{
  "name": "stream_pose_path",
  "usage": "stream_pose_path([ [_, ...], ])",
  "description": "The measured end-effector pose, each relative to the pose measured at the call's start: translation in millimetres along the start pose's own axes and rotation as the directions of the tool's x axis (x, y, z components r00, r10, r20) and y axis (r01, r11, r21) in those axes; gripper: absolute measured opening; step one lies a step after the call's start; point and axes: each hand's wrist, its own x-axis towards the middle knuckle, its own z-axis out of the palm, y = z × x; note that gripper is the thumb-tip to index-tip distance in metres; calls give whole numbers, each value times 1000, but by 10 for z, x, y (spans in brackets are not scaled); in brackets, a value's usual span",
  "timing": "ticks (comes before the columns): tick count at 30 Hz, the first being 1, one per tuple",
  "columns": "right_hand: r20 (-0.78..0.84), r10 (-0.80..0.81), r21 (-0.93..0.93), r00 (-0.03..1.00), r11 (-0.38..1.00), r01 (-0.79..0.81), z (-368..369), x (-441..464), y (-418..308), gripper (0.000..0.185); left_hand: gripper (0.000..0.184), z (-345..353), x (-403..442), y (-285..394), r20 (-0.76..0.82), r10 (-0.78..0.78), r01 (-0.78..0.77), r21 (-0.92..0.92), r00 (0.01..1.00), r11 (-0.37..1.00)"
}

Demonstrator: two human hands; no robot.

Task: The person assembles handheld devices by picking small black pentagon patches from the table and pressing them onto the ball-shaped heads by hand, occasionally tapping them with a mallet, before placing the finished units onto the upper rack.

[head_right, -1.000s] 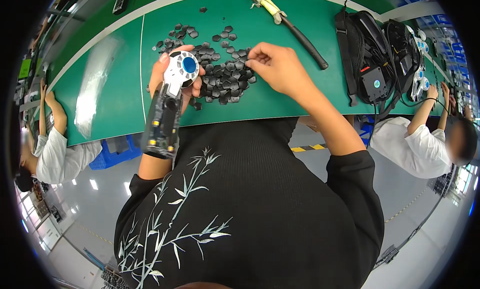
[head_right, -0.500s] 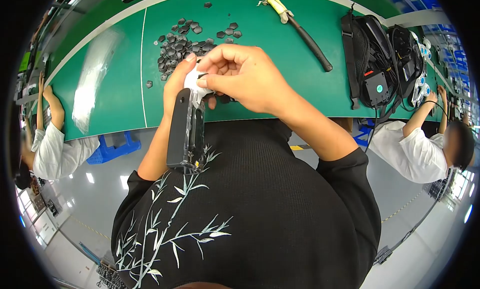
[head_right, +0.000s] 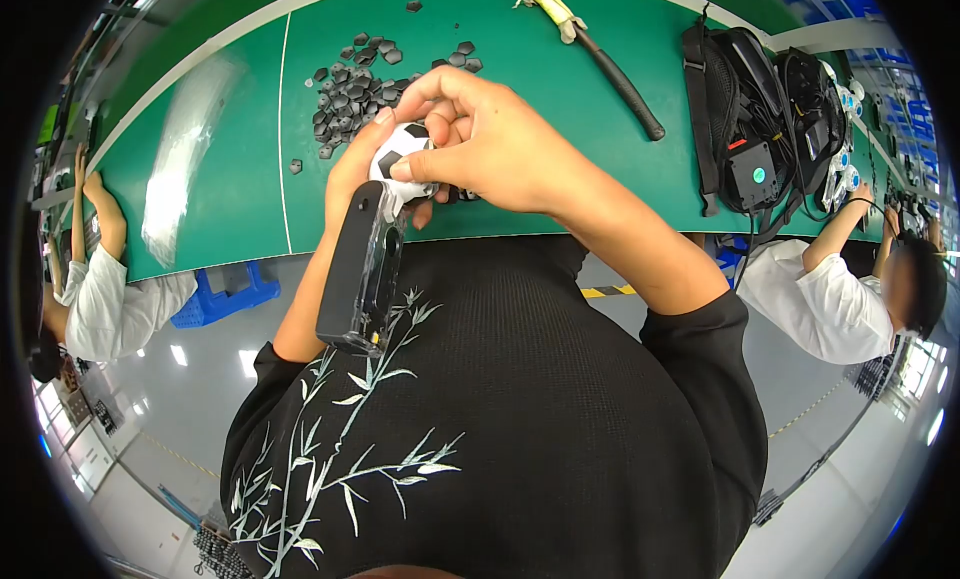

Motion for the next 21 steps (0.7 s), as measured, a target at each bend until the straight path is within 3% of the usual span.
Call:
stream_pose_path([
  [3,47,2,60,999,998,-4,10,-12,-16,27,38,-17,5,-18,-12,-12,12,14,1000,1000],
  [7,8,-227,-392,974,896,212,35,-23,19,18,41,13,48,-59,-140,86,-83,25,986,996],
  [13,-58,-239,-267,969,939,216,32,-29,-3,12,45,33,83,-35,-216,149,-146,29,965,989],
  [21,-43,-219,-159,975,965,209,63,-27,14,16,45,21,15,45,-139,54,-55,-2,989,998],
])
